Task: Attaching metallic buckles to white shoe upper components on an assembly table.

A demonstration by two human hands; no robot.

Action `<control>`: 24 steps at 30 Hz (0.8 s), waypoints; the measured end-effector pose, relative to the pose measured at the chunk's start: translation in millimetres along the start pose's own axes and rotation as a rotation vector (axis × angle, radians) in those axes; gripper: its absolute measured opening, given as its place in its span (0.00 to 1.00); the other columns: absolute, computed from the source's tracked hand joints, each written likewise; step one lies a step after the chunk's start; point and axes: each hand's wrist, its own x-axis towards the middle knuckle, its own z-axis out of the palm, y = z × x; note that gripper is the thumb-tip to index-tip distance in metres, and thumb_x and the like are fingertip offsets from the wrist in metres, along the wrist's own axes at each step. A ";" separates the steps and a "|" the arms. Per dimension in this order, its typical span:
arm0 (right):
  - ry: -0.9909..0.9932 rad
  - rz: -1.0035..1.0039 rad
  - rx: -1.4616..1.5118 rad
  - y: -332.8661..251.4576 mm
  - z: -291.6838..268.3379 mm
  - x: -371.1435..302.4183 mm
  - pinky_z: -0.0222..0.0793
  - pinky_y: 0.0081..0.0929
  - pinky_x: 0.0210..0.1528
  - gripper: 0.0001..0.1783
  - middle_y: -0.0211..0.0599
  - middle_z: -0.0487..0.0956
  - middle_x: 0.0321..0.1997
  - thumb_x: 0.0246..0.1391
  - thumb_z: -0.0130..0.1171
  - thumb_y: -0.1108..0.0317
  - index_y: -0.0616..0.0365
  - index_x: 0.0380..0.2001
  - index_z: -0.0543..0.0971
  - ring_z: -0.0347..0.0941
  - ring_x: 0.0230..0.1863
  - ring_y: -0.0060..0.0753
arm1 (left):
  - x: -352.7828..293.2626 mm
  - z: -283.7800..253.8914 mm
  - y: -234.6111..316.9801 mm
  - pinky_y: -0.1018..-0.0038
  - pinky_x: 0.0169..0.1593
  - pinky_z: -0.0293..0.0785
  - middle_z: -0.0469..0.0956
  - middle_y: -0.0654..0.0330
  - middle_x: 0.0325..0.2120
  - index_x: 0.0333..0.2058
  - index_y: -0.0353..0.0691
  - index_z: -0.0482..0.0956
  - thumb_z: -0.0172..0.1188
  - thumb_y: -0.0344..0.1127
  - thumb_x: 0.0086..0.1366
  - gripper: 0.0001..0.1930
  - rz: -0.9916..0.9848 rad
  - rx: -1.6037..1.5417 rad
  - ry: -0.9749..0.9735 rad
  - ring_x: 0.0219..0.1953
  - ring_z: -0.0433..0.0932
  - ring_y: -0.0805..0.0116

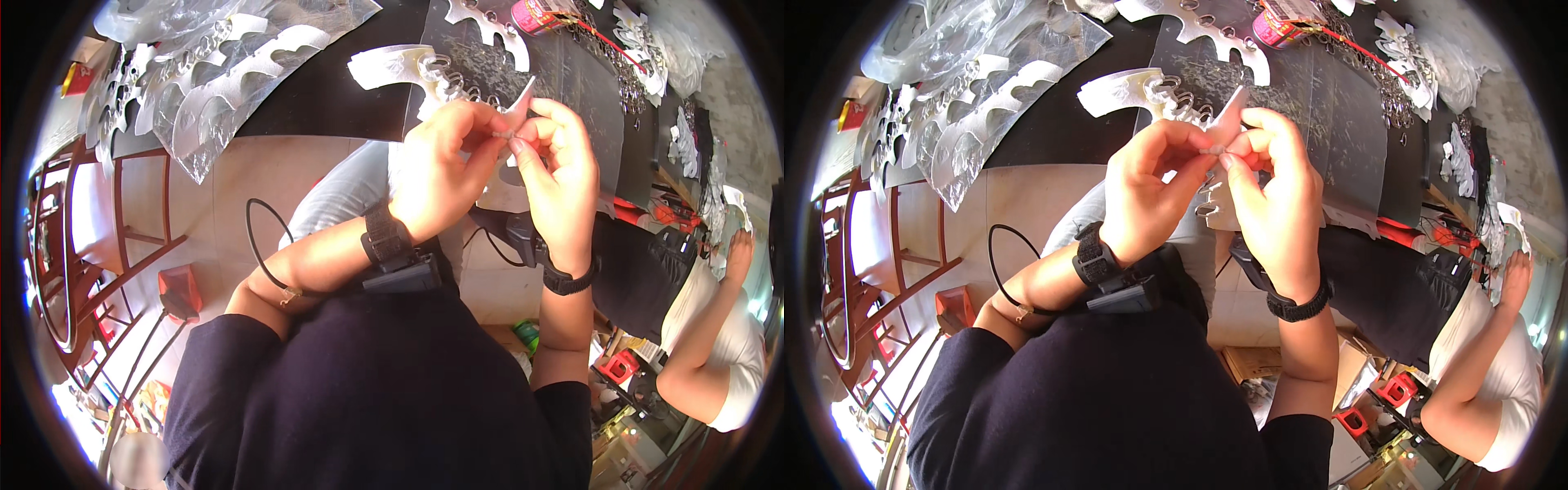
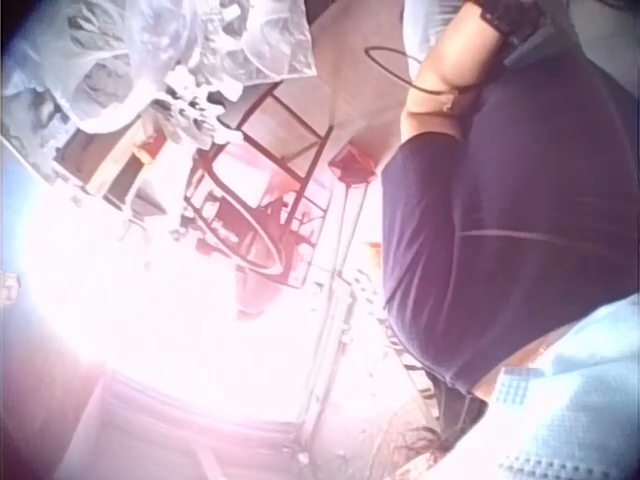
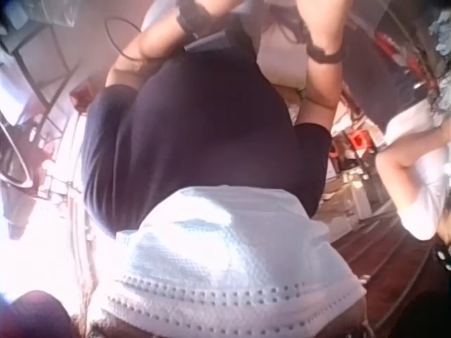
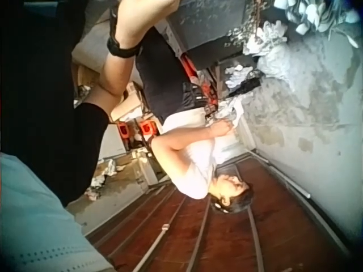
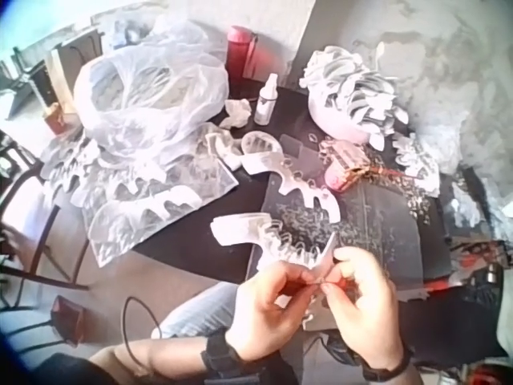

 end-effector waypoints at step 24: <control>0.045 -0.100 -0.192 -11.1 5.2 -1.0 0.69 0.24 0.34 0.23 0.35 0.73 0.27 0.44 0.56 0.83 0.61 0.46 0.68 0.72 0.29 0.27 | -2.0 -1.7 -0.4 0.79 0.36 0.75 0.77 0.58 0.28 0.32 0.33 0.72 0.59 0.20 0.51 0.09 0.017 0.116 0.016 0.30 0.78 0.75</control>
